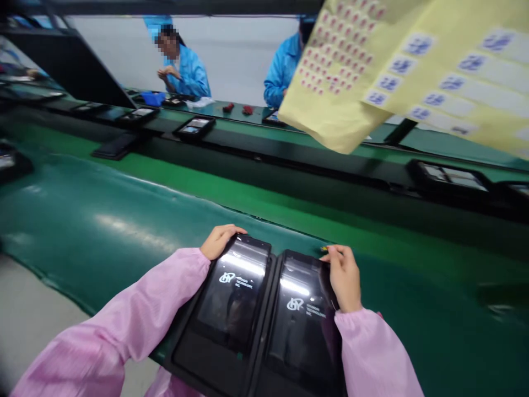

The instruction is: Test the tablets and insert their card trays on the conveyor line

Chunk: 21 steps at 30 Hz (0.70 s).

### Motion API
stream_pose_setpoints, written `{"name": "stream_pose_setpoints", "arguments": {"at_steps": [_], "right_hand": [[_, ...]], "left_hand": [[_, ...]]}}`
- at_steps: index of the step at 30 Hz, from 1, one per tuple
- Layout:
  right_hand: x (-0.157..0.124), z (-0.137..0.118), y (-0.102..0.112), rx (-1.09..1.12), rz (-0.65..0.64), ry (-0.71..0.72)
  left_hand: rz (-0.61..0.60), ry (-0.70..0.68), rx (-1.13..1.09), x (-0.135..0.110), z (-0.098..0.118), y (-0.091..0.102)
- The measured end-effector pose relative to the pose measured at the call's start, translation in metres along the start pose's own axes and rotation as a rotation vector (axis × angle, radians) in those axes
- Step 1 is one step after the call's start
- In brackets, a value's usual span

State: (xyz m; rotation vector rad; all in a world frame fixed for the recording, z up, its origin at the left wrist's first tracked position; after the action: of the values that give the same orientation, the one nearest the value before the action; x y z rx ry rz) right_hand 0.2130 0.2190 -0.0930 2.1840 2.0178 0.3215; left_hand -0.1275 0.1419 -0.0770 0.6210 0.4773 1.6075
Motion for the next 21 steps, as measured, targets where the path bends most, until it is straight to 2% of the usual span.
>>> {"name": "stream_pose_setpoints", "arguments": {"at_steps": [4,11,21], "right_hand": [[0.0,0.003,0.001,-0.006,0.008,-0.027],[-0.001,0.008,0.001,-0.028,0.013,-0.098],[0.0,0.008,0.004,-0.064,0.015,-0.058]], "left_hand": [[0.023,-0.044,0.015,-0.001,0.006,0.004],[-0.037,-0.137,0.067,0.0,0.014,0.001],[-0.011,-0.092,0.032,0.0,0.01,0.001]]}}
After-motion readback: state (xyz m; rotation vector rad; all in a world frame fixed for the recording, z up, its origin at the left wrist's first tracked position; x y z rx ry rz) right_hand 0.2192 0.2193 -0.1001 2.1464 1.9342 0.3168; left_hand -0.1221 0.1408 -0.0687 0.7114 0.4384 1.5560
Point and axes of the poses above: each hand's wrist, its own x-axis towards the middle knuckle, its own y-axis out of the back of the hand, z = x × y, the point moved 7 cm from there along x, towards the middle knuckle, and after that the axes turned 10 degrees about x, right-handed, at the moved point
